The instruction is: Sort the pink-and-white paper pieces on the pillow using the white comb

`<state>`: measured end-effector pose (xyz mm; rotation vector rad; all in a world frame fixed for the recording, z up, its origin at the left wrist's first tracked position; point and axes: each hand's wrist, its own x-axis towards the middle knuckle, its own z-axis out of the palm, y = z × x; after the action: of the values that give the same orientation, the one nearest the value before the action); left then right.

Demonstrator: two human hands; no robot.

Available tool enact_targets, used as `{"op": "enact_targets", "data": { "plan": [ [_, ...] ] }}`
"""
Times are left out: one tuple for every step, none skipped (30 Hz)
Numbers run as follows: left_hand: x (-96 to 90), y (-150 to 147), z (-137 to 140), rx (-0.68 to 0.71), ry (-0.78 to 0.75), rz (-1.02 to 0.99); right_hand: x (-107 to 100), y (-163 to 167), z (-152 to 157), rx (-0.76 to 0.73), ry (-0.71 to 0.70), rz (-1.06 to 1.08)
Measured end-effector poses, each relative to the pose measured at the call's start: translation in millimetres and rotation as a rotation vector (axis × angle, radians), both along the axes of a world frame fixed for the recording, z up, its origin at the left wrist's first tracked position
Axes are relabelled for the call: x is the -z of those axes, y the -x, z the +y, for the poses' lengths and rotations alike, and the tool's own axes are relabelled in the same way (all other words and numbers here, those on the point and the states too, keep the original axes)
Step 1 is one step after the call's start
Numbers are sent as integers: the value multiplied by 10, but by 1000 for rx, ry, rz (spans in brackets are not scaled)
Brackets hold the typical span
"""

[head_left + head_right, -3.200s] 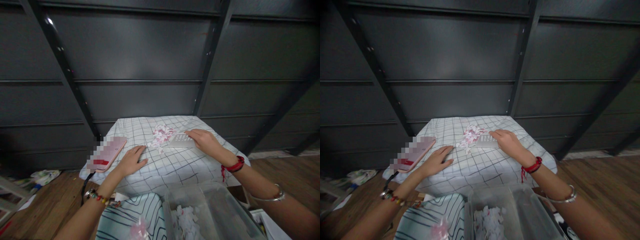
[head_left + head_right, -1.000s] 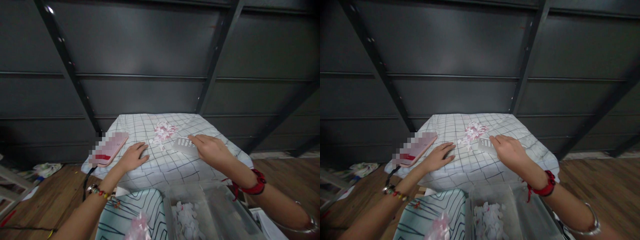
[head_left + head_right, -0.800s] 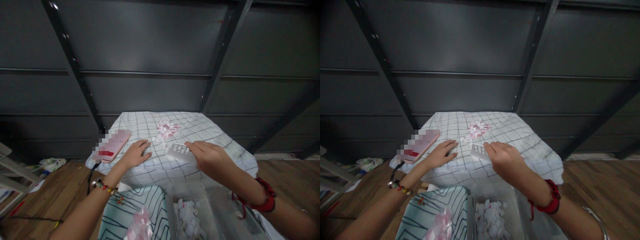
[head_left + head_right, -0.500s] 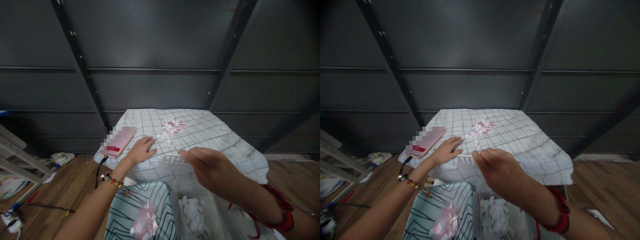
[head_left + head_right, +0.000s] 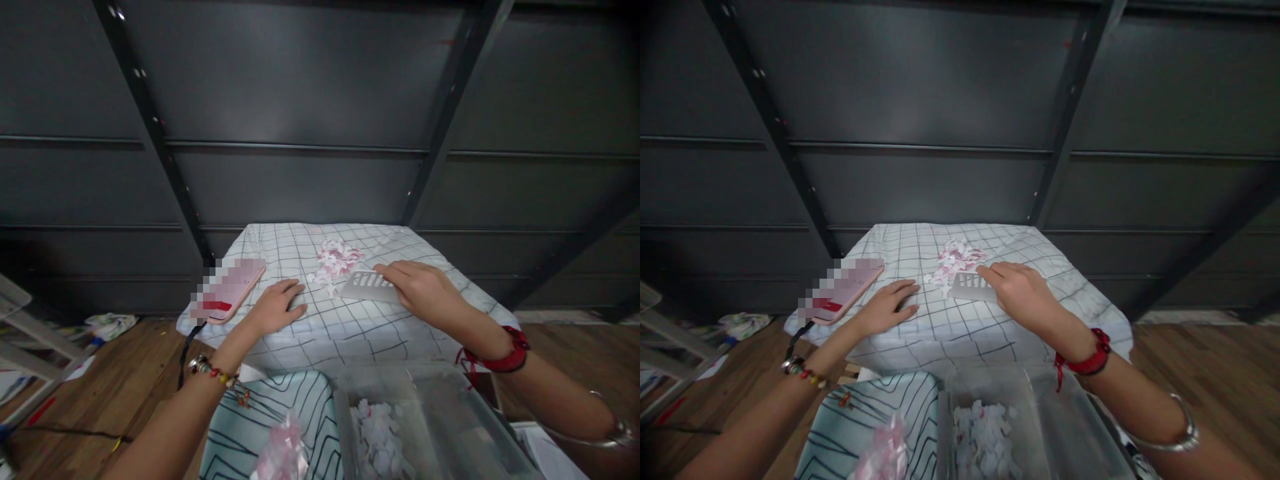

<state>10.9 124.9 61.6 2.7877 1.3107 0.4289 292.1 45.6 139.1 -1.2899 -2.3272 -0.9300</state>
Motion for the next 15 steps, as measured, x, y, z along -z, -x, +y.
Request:
{"op": "enact_targets", "data": {
  "plan": [
    [-6, -4, -2, -4, 3, 3, 9, 10, 5, -5, 11, -1],
    [-12, -7, -5, -7, 5, 5, 13, 18, 7, -9, 19, -1],
    [-16, -9, -7, -8, 6, 6, 12, 24, 8, -11, 28, -1],
    [-18, -10, -9, -8, 6, 7, 7, 26, 6, -12, 35, -1],
    [-18, -11, -10, -7, 4, 6, 0, 26, 2, -11, 41, -1],
    [-17, -10, -10, -7, 1, 4, -10, 25, -5, -8, 44, 0],
    [-15, -10, -9, -5, -3, 1, -19, 24, -12, -5, 42, 2],
    [-14, -9, -9, -3, -7, -3, -29, 26, -20, -3, 34, 4],
    [-14, -8, -9, -3, -10, -7, -36, 31, -27, -1, 24, 5],
    [-15, -8, -9, -3, -8, -10, -42, 38, -34, -1, 15, 5],
    [-18, -8, -10, -4, -3, -9, -45, 47, -39, -3, 10, 3],
    [-21, -8, -12, -4, 4, -6, -47, 57, -44, -5, 12, -1],
    [-25, -8, -13, -4, 10, -3, -46, 66, -49, -6, 19, -5],
    [-28, -8, -15, -4, 13, -3, -45, 72, -54, -3, 30, -8],
    [-29, -8, -15, -2, 12, -6, -43, 75, -61, 3, 41, -8]
  ]
}}
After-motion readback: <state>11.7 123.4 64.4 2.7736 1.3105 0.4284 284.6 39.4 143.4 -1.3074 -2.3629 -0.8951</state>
